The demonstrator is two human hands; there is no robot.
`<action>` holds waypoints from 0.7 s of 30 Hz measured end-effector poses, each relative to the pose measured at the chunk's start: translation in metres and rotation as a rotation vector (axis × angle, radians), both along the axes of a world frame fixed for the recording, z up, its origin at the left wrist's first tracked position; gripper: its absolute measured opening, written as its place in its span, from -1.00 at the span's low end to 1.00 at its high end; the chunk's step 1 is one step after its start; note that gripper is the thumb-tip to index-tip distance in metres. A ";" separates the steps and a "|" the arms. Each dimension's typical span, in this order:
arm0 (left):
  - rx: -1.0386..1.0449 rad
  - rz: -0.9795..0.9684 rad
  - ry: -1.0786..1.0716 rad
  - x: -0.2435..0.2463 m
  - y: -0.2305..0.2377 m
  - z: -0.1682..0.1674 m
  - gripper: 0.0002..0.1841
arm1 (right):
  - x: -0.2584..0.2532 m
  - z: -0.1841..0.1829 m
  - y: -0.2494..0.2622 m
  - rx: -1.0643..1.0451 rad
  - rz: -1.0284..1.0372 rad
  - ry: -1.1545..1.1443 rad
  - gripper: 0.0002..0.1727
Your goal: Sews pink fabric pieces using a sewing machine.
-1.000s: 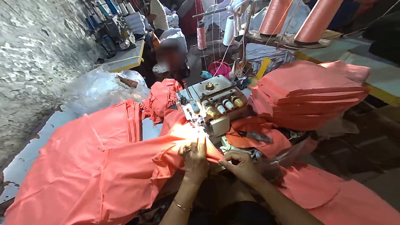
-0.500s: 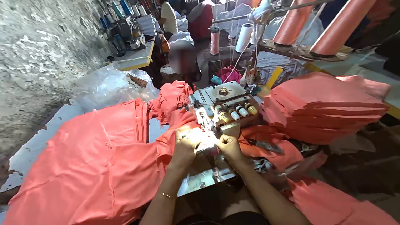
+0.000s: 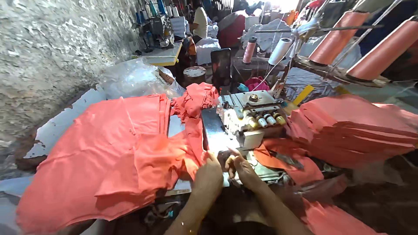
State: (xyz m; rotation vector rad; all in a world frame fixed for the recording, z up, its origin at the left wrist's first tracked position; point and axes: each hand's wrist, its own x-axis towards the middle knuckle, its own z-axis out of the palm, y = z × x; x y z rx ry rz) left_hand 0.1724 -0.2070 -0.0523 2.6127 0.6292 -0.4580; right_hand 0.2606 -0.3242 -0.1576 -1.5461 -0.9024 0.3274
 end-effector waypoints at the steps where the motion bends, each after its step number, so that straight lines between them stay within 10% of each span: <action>1: -0.103 -0.106 -0.069 -0.016 -0.006 -0.003 -0.58 | 0.002 0.005 -0.002 -0.085 0.019 -0.020 -0.14; 6: -0.321 -0.391 -0.800 -0.055 -0.030 -0.079 -0.43 | 0.031 0.021 -0.015 -0.450 -0.433 -0.045 -0.41; 9: -0.001 -0.166 -0.677 -0.049 -0.038 -0.108 -0.10 | 0.017 0.029 -0.028 -0.179 -0.320 -0.052 -0.81; 11: -0.003 -0.069 -0.553 -0.036 -0.030 -0.107 -0.23 | -0.016 0.040 -0.035 0.183 -0.132 0.036 -0.64; 15: -0.369 -0.038 -0.729 -0.026 -0.025 -0.044 -0.62 | -0.049 0.033 -0.043 0.703 -0.115 -0.027 -0.51; 18: -0.820 -0.095 -0.774 -0.032 -0.046 0.048 -0.58 | -0.080 0.011 -0.055 0.500 -0.360 -0.113 -0.49; 21: -1.120 -0.341 -1.047 -0.021 -0.074 0.101 -0.67 | -0.105 0.010 -0.063 0.360 -0.166 -0.190 -0.52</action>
